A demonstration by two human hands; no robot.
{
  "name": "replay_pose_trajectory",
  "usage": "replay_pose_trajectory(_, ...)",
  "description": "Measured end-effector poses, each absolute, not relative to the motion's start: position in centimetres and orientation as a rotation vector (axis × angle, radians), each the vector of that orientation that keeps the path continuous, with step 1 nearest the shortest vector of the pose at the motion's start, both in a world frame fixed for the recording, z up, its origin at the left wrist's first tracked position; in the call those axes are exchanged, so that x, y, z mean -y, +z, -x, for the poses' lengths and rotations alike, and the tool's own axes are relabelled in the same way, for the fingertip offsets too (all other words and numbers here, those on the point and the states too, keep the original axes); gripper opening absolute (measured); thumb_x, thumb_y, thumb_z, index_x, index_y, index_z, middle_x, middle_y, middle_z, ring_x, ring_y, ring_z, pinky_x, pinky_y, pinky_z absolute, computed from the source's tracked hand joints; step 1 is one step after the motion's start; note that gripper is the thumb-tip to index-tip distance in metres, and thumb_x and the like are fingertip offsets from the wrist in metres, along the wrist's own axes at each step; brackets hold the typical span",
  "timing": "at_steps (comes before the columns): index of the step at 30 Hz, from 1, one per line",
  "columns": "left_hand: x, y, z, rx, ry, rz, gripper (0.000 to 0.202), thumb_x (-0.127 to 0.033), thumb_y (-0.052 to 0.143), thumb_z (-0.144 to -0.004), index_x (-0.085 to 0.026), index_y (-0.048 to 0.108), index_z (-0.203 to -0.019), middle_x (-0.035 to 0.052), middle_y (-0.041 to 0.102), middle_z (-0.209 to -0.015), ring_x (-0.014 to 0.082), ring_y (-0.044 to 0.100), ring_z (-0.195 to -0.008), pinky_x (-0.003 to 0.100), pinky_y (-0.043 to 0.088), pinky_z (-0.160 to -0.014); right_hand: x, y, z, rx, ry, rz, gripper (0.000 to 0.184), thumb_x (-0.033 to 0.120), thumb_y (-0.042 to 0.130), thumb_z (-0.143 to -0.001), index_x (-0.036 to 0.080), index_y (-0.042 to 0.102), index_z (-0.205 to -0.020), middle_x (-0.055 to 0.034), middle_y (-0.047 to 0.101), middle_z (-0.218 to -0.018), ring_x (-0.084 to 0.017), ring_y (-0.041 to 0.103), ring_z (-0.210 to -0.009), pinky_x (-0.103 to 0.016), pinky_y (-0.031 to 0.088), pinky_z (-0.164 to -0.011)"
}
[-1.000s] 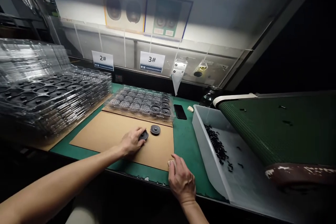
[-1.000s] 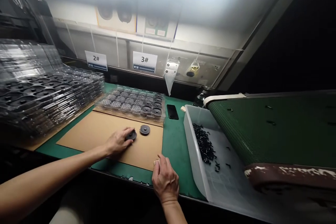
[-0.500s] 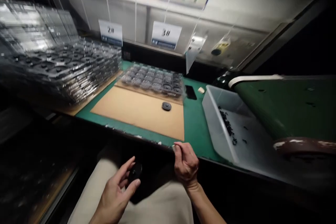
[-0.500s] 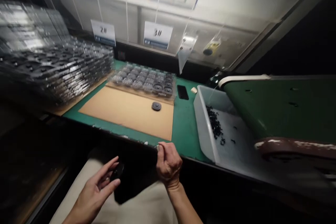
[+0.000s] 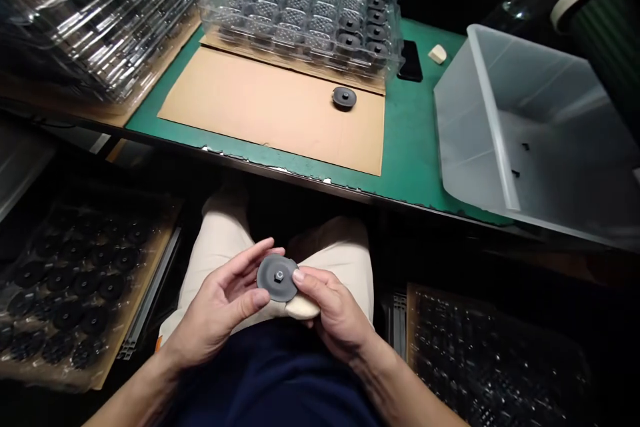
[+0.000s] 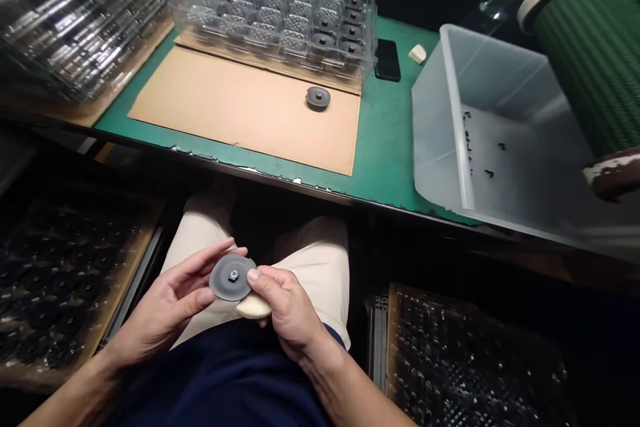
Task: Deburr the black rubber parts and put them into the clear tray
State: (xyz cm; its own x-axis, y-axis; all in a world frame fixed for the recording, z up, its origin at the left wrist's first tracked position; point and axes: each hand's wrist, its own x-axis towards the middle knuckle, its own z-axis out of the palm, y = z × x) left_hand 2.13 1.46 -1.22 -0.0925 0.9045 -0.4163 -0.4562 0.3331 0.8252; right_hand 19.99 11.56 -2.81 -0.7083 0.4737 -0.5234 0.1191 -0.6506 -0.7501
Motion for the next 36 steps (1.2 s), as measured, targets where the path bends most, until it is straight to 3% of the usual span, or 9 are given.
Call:
replay_pose_trajectory(3,-2.3,-0.5,-2.5,-1.002,1.274,-0.423,0.068,-0.034,0.083,-0.09,-0.028,0.056,-0.151,0.0133,0.057,-0.154,0.0317,0.056,-0.14,0.035,0.051,-0.113,-11.3,-1.1,-19.6,0.859,2.562,1.024,0.045,0.055,0.072,-0.097,0.011,0.066,-0.089,-0.0005,0.049,-0.07,-0.009,0.038,-0.056,-0.017,0.03,-0.044)
replay_pose_trajectory(7,-3.0,0.3,-3.6,-1.006,1.426,-0.323,0.07,-0.036,0.089,-0.082,-0.025,0.062,-0.145,0.0149,0.061,-0.149,0.0312,0.059,-0.136,0.032,0.052,-0.111,-11.7,-0.6,-19.4,0.887,2.546,0.971,0.047,0.058,0.065,-0.103,0.011,0.068,-0.095,0.001,0.05,-0.066,-0.007,0.038,-0.048,-0.015,0.03,-0.041)
replay_pose_trajectory(11,-3.2,1.2,-3.6,-1.094,1.494,-0.15,0.064,-0.042,0.088,-0.083,-0.024,0.066,-0.14,0.0145,0.063,-0.146,0.0307,0.062,-0.133,0.035,0.048,-0.115,-13.2,-0.7,-20.0,1.276,2.106,1.145,0.039,0.053,0.064,-0.106,0.019,0.064,-0.127,0.0036,0.054,-0.065,-0.01,0.046,-0.05,-0.015,0.038,-0.042)
replay_pose_trajectory(15,-3.2,1.8,-3.4,-1.142,1.52,-0.16,0.064,-0.039,0.091,-0.08,-0.025,0.067,-0.138,0.0131,0.065,-0.144,0.0301,0.063,-0.132,0.032,0.051,-0.112,-14.0,1.1,-20.5,1.5,1.727,1.116,0.05,0.038,0.069,-0.104,0.023,0.052,-0.149,-0.0026,0.066,-0.089,-0.014,0.058,-0.067,-0.02,0.049,-0.054)
replay_pose_trajectory(18,-3.0,2.1,-3.6,-1.161,1.526,-0.236,0.063,-0.035,0.091,-0.08,-0.026,0.068,-0.138,0.0119,0.065,-0.145,0.0282,0.063,-0.132,0.028,0.053,-0.108,-13.7,3.2,-20.7,1.659,1.68,1.036,0.038,0.031,0.067,-0.104,0.023,0.06,-0.141,-0.0059,0.069,-0.105,-0.015,0.063,-0.076,-0.024,0.053,-0.062)
replay_pose_trajectory(23,-2.5,2.1,-3.7,-1.177,1.499,-0.359,0.066,-0.028,0.091,-0.081,-0.029,0.065,-0.142,0.0093,0.061,-0.15,0.027,0.062,-0.133,0.025,0.053,-0.108,-13.5,5.1,-20.7,2.064,1.355,0.827,0.019,0.019,0.06,-0.105,0.023,0.068,-0.122,-0.0043,0.068,-0.105,-0.018,0.064,-0.089,-0.03,0.054,-0.079)
replay_pose_trajectory(28,-2.1,2.2,-3.6,-1.157,1.504,-0.383,0.066,-0.023,0.091,-0.08,-0.032,0.067,-0.14,0.0075,0.061,-0.15,0.0269,0.062,-0.132,0.027,0.053,-0.109,-13.9,5.3,-20.6,2.147,1.489,0.864,0.01,0.022,0.058,-0.106,0.021,0.067,-0.101,-0.0012,0.061,-0.085,-0.015,0.055,-0.071,-0.028,0.046,-0.065)
replay_pose_trajectory(32,-2.0,2.1,-3.4,-1.146,1.485,-0.373,0.067,-0.021,0.093,-0.076,-0.032,0.069,-0.138,0.0076,0.063,-0.148,0.0265,0.063,-0.131,0.025,0.054,-0.107,-13.9,5.1,-20.4,2.181,1.358,0.847,0.013,0.021,0.056,-0.106,0.02,0.068,-0.102,-0.0015,0.058,-0.083,-0.016,0.053,-0.073,-0.03,0.043,-0.069)
replay_pose_trajectory(36,-2.0,2.0,-3.3,-1.129,1.46,-0.328,0.069,-0.027,0.095,-0.074,-0.03,0.07,-0.138,0.0103,0.064,-0.146,0.0318,0.064,-0.129,0.033,0.056,-0.106,-14.1,4.9,-20.4,2.217,1.461,0.786,0.01,0.02,0.059,-0.103,0.02,0.068,-0.099,-0.0003,0.057,-0.082,-0.015,0.051,-0.071,-0.029,0.041,-0.066)
